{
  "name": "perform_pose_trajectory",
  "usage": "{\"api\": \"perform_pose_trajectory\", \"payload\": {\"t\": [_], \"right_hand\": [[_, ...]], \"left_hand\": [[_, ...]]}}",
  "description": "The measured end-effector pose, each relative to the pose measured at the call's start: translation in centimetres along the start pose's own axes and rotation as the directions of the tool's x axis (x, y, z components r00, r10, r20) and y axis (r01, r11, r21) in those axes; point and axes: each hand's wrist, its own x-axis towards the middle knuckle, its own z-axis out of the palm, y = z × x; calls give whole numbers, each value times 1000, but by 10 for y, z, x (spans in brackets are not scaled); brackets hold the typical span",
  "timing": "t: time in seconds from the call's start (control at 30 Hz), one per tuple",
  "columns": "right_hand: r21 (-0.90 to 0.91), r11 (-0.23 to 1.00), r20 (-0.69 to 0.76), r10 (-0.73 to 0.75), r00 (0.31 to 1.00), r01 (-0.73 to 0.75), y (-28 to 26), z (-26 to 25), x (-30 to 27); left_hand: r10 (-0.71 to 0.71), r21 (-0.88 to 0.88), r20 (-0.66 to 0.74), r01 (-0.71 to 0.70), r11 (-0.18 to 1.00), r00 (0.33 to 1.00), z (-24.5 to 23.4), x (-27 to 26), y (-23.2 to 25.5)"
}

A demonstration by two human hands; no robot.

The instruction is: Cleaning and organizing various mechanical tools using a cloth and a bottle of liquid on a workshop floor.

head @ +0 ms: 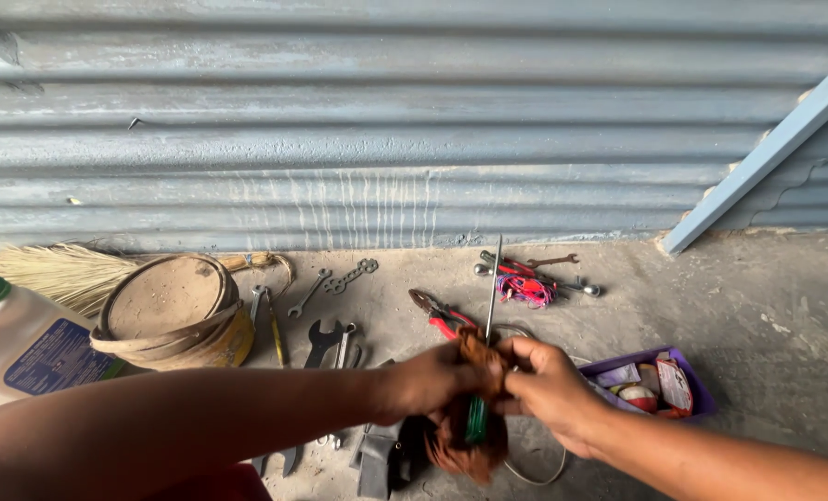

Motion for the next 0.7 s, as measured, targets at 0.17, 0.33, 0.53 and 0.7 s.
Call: {"api": "perform_pose_trajectory", "payload": {"t": [0.17,0.33,0.53,0.7], "right_hand": [[0,997,88,82,993,-82,-1,-6,-6],[-184,968,58,183,981,-170,-3,-5,0],[-98,968,-25,228,973,-230,20,-18,19],[35,999,-48,-33,998,34,6,-14,16]], "left_hand": [[80,87,43,-84,993,996,-4,18,-47],[96,249,8,-95,964,995,-1,10,-44],[147,587,20,-131,799,989,-3,4,-29],[124,373,91,-149,916,988,-21,19,-27]]}}
